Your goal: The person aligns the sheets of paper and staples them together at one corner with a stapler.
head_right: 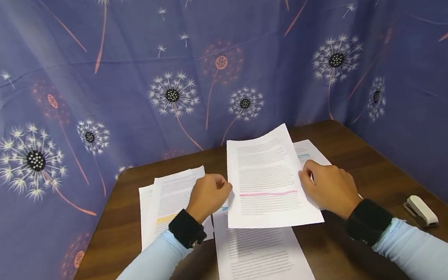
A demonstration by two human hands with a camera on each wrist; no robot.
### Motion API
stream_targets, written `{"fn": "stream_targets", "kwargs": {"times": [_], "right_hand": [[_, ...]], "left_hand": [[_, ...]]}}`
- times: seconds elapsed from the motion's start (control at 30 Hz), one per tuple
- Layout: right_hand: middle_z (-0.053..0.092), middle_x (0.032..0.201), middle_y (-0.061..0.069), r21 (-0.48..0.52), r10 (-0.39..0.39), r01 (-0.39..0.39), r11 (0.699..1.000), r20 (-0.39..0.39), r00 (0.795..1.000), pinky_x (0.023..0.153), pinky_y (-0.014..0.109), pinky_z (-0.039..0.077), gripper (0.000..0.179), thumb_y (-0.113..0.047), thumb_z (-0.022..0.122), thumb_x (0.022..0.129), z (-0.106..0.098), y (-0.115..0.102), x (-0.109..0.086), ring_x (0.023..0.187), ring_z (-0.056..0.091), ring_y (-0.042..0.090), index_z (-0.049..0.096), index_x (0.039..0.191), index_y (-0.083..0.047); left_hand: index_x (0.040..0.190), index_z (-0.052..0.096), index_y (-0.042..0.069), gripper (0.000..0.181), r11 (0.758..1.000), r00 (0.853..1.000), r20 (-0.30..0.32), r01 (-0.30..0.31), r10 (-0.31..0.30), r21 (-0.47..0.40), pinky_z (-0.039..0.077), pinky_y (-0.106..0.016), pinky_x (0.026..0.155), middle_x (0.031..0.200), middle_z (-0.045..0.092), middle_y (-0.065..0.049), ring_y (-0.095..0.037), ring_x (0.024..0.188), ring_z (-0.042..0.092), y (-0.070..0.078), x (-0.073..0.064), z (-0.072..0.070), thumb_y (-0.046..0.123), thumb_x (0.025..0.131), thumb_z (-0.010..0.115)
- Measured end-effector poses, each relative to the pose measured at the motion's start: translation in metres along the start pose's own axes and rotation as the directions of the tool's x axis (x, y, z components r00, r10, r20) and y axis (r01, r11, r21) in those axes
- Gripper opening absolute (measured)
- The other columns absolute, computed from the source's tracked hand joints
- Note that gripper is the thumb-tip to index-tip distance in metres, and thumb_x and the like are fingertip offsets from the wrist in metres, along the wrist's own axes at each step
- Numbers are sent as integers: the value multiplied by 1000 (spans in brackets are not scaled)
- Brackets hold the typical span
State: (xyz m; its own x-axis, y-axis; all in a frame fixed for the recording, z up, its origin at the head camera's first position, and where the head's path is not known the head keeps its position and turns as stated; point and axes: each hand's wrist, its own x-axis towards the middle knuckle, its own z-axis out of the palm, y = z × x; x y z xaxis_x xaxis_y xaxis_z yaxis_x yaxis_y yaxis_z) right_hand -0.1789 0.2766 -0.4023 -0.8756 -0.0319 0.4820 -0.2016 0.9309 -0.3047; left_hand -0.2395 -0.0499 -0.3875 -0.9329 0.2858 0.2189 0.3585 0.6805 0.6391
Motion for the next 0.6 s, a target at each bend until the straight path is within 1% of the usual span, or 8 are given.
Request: {"fn": "stream_targets", "kwargs": {"times": [0.17, 0.3, 0.4, 0.5, 0.6], "right_hand": [[36, 54, -9, 8, -47, 47, 999, -8, 999, 44, 30, 23, 18, -29, 60, 103, 4, -13, -8, 46, 35, 11, 58, 87, -22], [36, 53, -11, -8, -73, 73, 997, -8, 997, 44, 29, 23, 16, -29, 61, 102, 9, -22, -13, 46, 34, 9, 59, 87, -23], [36, 53, -12, -25, -95, 95, 995, -5, 995, 44, 28, 23, 14, -27, 62, 101, 12, -29, -16, 46, 33, 8, 61, 88, -23], [34, 52, -12, -24, -97, 98, 995, 28, 995, 44, 28, 21, 13, -25, 62, 101, 16, -35, -19, 45, 31, 9, 61, 88, -22], [34, 52, -11, -10, -86, 87, 996, 73, 994, 44, 28, 21, 13, -25, 62, 101, 20, -40, -23, 45, 30, 9, 62, 89, -21]], "left_hand": [[73, 67, 21, 19, 996, 999, -14, -43, 44, 72, 25, -27, 44, 51, 36, 8, -10, 44, 35, -11, -12, -8, 27, 90, 61], [74, 68, 21, 15, 991, 998, -33, -58, 62, 123, 27, -26, 44, 55, 39, 8, -9, 45, 36, -19, -24, -12, 26, 88, 62], [73, 67, 21, 16, 987, 996, -42, -67, 73, 143, 26, -26, 44, 55, 40, 7, -10, 46, 36, -24, -33, -16, 26, 88, 63], [69, 65, 23, 18, 985, 996, -41, -72, 79, 159, 24, -26, 43, 51, 41, 8, -10, 46, 38, -27, -41, -18, 25, 87, 62], [67, 66, 24, 20, 986, 998, -33, -54, 60, 155, 24, -27, 43, 49, 41, 8, -11, 48, 40, -32, -49, -19, 25, 87, 63]]}}
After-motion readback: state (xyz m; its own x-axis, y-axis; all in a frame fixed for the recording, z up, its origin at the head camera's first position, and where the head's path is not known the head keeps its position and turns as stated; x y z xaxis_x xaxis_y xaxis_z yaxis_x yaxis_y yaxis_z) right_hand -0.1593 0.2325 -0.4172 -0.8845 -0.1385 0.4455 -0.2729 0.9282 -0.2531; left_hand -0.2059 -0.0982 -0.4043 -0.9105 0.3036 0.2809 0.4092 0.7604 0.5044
